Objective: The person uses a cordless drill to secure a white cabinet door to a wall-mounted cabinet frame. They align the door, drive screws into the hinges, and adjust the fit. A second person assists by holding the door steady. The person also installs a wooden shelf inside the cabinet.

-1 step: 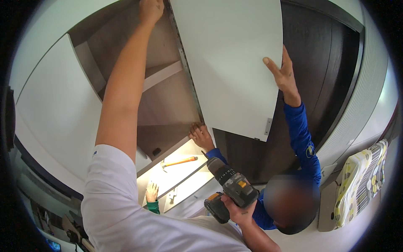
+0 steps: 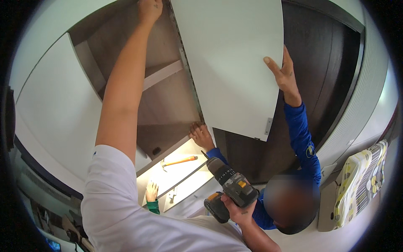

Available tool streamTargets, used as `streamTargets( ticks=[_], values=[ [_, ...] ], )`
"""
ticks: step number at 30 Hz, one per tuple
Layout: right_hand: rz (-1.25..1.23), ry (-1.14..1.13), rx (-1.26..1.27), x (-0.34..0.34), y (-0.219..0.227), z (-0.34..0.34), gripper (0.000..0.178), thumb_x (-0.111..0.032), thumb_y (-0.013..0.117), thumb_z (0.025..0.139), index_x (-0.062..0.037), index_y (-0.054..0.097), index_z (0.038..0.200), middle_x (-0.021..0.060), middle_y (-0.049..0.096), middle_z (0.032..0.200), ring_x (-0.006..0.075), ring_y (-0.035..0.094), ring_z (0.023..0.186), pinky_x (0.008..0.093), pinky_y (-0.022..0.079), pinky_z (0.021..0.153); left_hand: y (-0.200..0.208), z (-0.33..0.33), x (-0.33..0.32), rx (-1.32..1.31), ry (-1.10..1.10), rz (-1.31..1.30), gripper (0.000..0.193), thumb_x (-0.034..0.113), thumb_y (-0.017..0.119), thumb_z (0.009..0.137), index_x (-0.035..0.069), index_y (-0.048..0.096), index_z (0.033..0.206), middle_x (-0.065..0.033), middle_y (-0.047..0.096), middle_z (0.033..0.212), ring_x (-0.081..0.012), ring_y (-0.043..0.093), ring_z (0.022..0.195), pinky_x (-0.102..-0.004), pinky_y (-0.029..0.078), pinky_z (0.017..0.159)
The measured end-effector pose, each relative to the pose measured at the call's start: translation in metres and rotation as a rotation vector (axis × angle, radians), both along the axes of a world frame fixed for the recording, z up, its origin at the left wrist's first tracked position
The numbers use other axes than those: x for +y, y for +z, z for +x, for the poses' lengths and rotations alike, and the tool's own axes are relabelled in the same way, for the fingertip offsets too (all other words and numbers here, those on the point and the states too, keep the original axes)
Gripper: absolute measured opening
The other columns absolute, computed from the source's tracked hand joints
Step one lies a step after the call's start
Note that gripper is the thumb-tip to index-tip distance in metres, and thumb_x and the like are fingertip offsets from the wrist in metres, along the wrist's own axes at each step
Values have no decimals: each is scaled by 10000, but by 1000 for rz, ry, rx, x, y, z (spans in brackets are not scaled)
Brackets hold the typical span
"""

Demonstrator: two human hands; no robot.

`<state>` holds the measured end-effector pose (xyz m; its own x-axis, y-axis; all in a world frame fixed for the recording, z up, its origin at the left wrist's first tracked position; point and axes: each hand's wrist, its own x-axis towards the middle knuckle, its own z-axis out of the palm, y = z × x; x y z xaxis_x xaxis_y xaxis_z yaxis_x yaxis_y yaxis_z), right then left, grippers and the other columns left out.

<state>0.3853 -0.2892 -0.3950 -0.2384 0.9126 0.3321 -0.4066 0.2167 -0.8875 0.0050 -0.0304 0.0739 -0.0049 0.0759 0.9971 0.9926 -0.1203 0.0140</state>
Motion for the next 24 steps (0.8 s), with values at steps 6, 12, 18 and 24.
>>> streamTargets(
  ticks=[6, 12, 18, 24],
  values=[
    [-85, -29, -93, 15, -19, -3, 630, -111, 810, 813, -10, 513, 1360, 86, 658, 1144, 170, 636, 984, 343, 520, 895, -45, 59, -48, -504, -466, -36, 214, 192, 582, 1045, 27, 687, 960, -81, 694, 853, -175, 668, 792, -350, 541, 743],
    [-158, 81, -53, -10, -21, -22, 869, -282, 833, 850, -32, 357, 1532, 92, 613, 1221, 184, 628, 965, 344, 526, 841, -231, 85, -191, -299, -721, -498, 106, 113, 678, 927, 37, 700, 998, -92, 713, 919, -182, 676, 837, -327, 547, 799],
    [-178, 171, -135, -1, -30, -24, 934, -437, 832, 854, -33, 344, 1540, 113, 627, 1236, 190, 646, 905, 360, 541, 807, -528, 48, -305, -742, -579, -1190, 94, 106, 716, 898, 18, 715, 932, -114, 734, 830, -210, 697, 734, -332, 552, 735],
    [-165, 225, -277, 2, -57, -33, 736, -403, 808, 893, -6, 497, 1429, 86, 657, 1105, 165, 640, 936, 343, 517, 868, -725, -15, -373, -979, 142, -1426, 273, 270, 671, 940, 7, 735, 971, -232, 735, 870, -389, 725, 835, -467, 555, 776]
  ],
)
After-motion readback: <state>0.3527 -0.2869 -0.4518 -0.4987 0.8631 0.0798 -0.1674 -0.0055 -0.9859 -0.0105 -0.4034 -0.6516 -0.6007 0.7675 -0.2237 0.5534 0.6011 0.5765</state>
